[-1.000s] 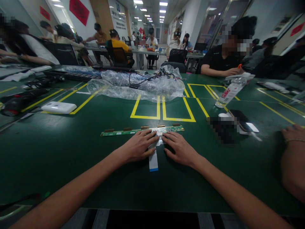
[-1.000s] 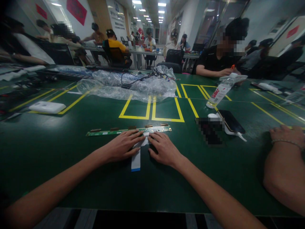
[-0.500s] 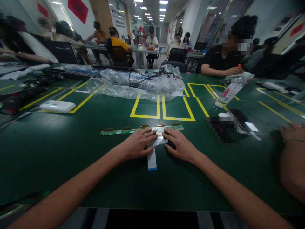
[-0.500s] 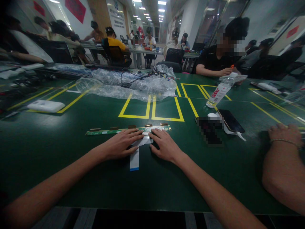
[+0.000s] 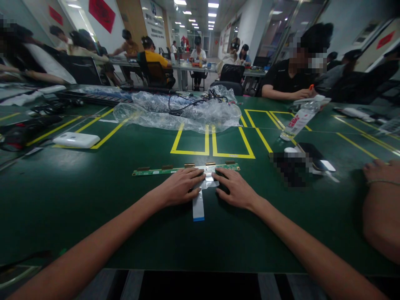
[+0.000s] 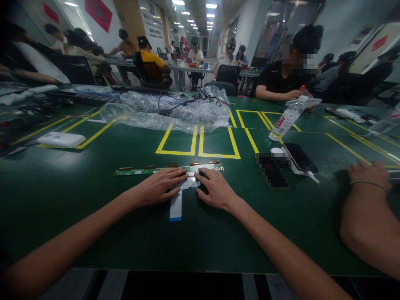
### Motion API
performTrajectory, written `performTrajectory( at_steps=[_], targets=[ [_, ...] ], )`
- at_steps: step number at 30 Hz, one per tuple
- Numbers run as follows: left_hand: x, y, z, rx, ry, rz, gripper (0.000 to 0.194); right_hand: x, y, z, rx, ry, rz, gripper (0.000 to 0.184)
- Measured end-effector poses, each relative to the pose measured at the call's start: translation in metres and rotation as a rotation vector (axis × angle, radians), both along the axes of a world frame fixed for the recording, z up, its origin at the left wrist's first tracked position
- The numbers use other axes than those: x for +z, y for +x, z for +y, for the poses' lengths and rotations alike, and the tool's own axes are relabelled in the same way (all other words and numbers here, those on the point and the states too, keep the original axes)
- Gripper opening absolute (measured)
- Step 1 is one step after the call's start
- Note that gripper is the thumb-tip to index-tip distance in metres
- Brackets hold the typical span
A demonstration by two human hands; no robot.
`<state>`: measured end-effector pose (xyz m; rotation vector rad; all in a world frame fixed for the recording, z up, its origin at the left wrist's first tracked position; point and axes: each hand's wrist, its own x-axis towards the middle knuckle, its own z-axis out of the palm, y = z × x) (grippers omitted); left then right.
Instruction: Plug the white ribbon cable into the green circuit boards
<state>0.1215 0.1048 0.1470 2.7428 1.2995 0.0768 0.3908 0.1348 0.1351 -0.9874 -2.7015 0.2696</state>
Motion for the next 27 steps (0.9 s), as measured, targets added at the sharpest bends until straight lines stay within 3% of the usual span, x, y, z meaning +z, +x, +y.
performTrajectory(
  at_steps=[20,27],
  targets=[
    [-0.0049,0.0009,0.0,-0.035,0.065,-0.006,0.058,0.0028,-0.0064,-0.0011,-0.029,0.08,-0.071,0.055],
    [-0.002,-0.001,0.0072,-0.036,0.099,-0.052,0.049,0.0035,-0.0063,-0.0008,-0.015,0.07,-0.066,0.058]
  ],
)
